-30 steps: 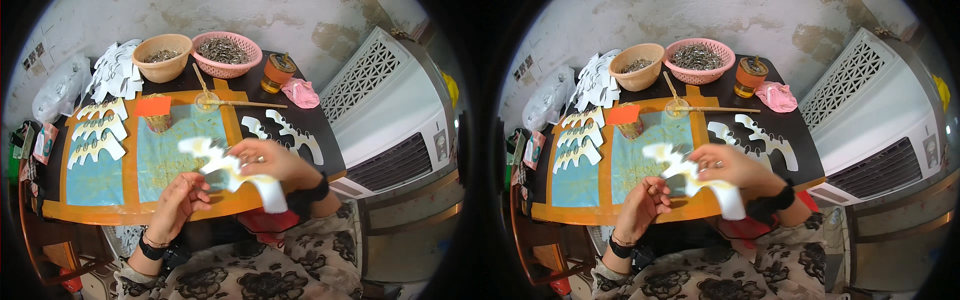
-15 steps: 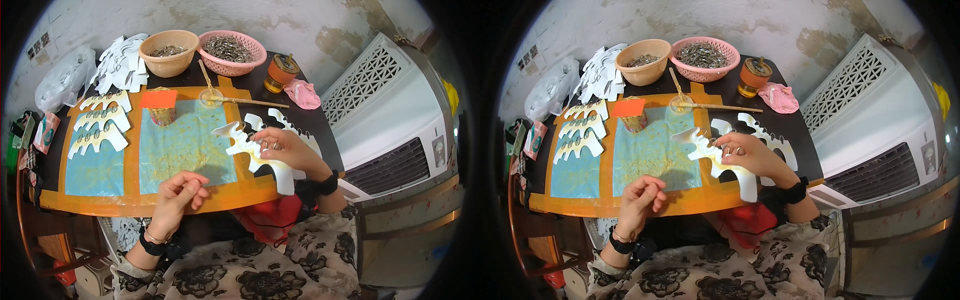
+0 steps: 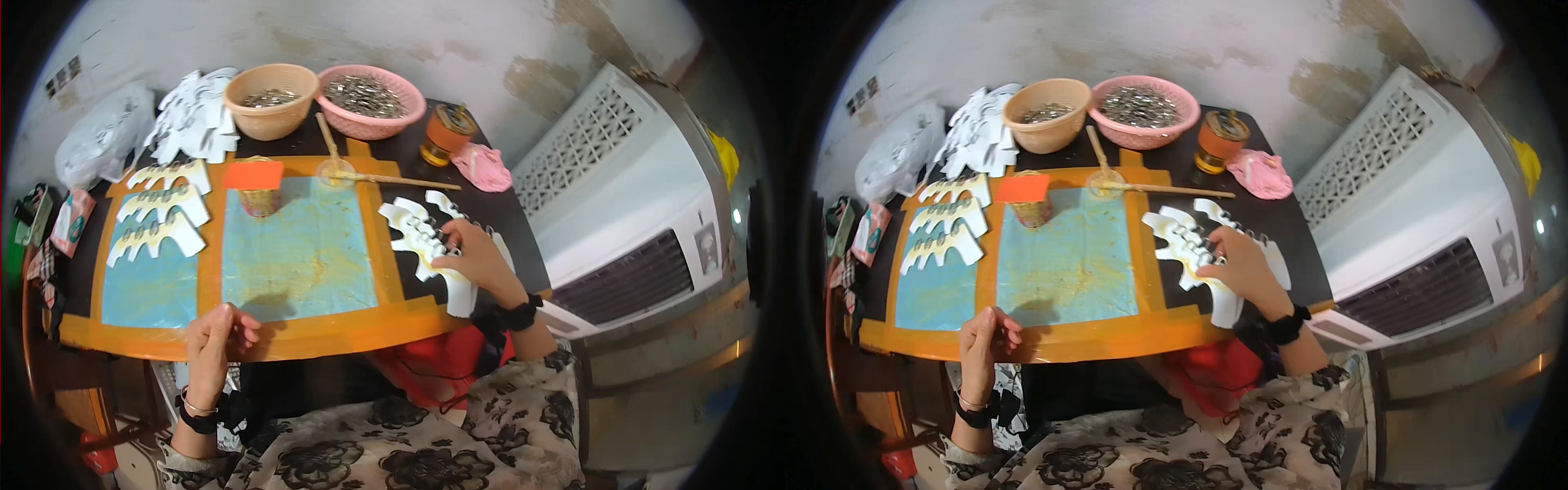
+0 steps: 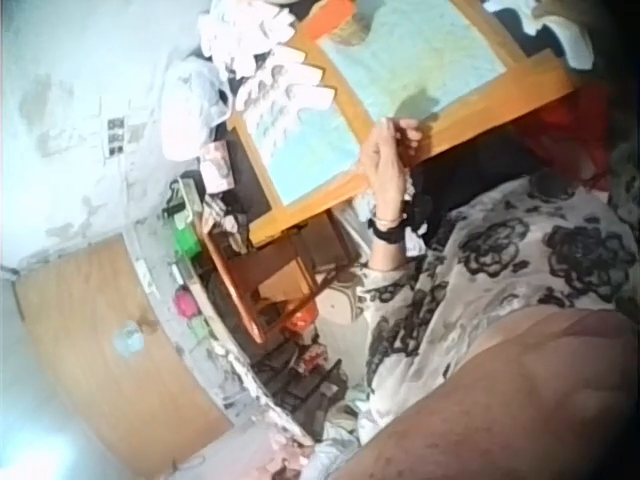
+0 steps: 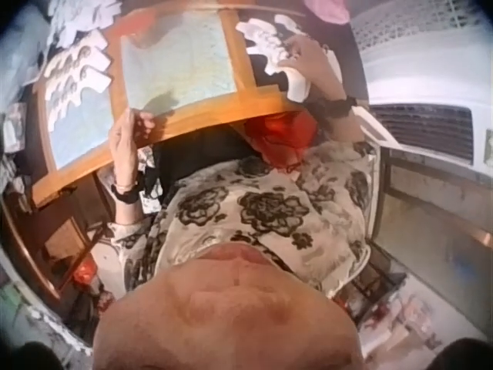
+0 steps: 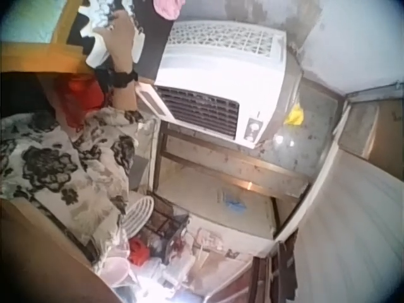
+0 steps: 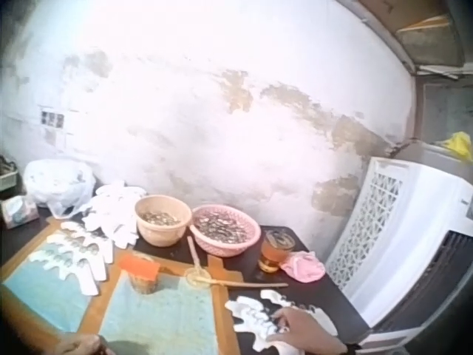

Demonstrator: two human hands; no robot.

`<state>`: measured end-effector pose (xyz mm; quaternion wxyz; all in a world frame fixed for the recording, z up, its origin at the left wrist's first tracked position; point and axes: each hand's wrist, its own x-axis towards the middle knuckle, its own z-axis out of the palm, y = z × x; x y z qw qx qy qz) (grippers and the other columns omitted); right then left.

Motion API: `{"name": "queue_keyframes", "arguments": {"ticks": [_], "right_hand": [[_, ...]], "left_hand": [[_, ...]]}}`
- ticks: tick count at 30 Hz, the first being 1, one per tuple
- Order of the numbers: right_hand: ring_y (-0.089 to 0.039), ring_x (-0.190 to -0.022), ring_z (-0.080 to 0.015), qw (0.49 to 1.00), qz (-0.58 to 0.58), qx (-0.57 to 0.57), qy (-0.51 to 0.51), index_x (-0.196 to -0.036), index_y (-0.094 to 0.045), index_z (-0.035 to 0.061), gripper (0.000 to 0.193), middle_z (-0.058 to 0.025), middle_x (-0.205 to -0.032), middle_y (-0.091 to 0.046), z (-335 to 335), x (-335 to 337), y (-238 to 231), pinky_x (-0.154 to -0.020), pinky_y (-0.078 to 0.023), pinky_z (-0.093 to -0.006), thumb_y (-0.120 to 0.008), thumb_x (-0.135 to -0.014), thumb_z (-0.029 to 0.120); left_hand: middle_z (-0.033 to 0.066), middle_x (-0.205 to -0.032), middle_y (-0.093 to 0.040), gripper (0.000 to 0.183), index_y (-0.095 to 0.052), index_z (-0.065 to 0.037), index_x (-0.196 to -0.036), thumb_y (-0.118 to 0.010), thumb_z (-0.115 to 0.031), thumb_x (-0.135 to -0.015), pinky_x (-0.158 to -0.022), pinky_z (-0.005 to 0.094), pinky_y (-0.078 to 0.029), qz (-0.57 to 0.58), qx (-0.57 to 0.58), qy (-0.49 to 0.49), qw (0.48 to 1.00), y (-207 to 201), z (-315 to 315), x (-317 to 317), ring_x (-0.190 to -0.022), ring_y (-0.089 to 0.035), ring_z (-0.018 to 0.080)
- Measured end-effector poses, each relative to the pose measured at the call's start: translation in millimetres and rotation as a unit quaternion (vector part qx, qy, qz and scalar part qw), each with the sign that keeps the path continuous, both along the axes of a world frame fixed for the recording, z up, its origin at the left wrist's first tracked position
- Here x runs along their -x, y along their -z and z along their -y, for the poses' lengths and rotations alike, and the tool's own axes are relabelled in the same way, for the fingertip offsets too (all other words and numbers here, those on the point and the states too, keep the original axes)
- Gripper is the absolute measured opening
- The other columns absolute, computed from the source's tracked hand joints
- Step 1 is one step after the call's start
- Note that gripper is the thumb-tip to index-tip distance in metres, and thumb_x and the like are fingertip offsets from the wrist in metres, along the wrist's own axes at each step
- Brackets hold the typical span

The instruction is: Applying glue and manually inserting metal rings into white shoe upper components.

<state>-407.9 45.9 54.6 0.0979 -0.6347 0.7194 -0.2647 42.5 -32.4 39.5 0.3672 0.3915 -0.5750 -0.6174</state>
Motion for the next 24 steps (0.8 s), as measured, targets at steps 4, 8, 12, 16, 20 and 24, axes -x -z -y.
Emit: {"name": "queue_keyframes", "arguments": {"ticks": [4,8,12,16,20,24], "right_hand": [[-0.054,-0.08,-0.0094,0.977,0.207,-0.046,-0.025,-0.122,-0.063,0.0087,0.057,0.0021,-0.085,-0.054,-3,7,1,-0.07,-0.045,-0.0262,-0.092,-0.072,0.007],[-0.054,-0.077,-0.0058,0.977,0.198,-0.08,0.024,-0.122,-0.065,0.0041,0.055,0.0047,-0.083,-0.054,-5,6,-41,-0.071,-0.047,-0.0232,-0.082,-0.072,-0.011],[-0.05,-0.076,-0.004,0.987,0.15,-0.036,0.05,-0.116,-0.067,0.0019,0.046,0.0052,-0.083,-0.051,-9,56,-41,-0.069,-0.043,-0.0217,-0.08,-0.073,-0.009],[-0.058,-0.083,-0.0175,0.999,-0.003,-0.021,0.043,-0.111,-0.072,0.0009,0.036,-0.0068,-0.096,-0.061,-8,99,-10,-0.075,-0.048,-0.0314,-0.083,-0.077,0.003],[-0.061,-0.099,-0.0375,0.947,-0.304,0.098,-0.017,-0.11,-0.072,0.0015,0.038,-0.0176,-0.111,-0.061,-6,52,-25,-0.087,-0.05,-0.0435,-0.086,-0.075,0.01],[-0.063,-0.101,-0.0396,0.986,-0.164,0.031,-0.02,-0.099,-0.066,0.0014,0.029,-0.0182,-0.104,-0.064,19,42,-36,-0.09,-0.051,-0.043,-0.074,-0.072,-0.006]], "left_hand": [[-0.003,-0.089,-0.07,0.033,-0.073,-0.004,-0.105,-0.056,-0.031,-0.111,-0.066,0.0199,-0.046,0.051,-0.056,0.035,0.997,-23,5,-6,-0.078,-0.061,0.0048],[-0.0008,-0.103,-0.072,0.024,-0.07,-0.005,-0.119,-0.068,-0.025,-0.104,-0.079,0.026,-0.049,0.169,0.146,0.025,0.974,-31,43,-38,-0.092,-0.063,0.0085],[0.0125,-0.12,-0.07,0.036,-0.067,-0.002,-0.122,-0.073,-0.027,-0.098,-0.091,0.0369,-0.052,0.34,0.24,-0.126,0.901,-30,114,-96,-0.106,-0.067,0.0241],[0.0211,-0.112,-0.07,0.041,-0.067,0.002,-0.118,-0.073,-0.03,-0.093,-0.091,0.0413,-0.053,0.487,0.317,-0.246,0.776,9,173,-175,-0.103,-0.066,0.0368],[0.0207,-0.107,-0.072,0.038,-0.071,0.001,-0.108,-0.075,-0.032,-0.089,-0.09,0.0413,-0.054,0.496,0.208,-0.165,0.827,-8,181,-167,-0.1,-0.069,0.0341],[0.0149,-0.092,-0.076,0.038,-0.072,0.001,-0.103,-0.077,-0.031,-0.084,-0.077,0.0367,-0.057,0.418,0.163,-0.156,0.88,-5,180,-164,-0.085,-0.074,0.0274]]}}
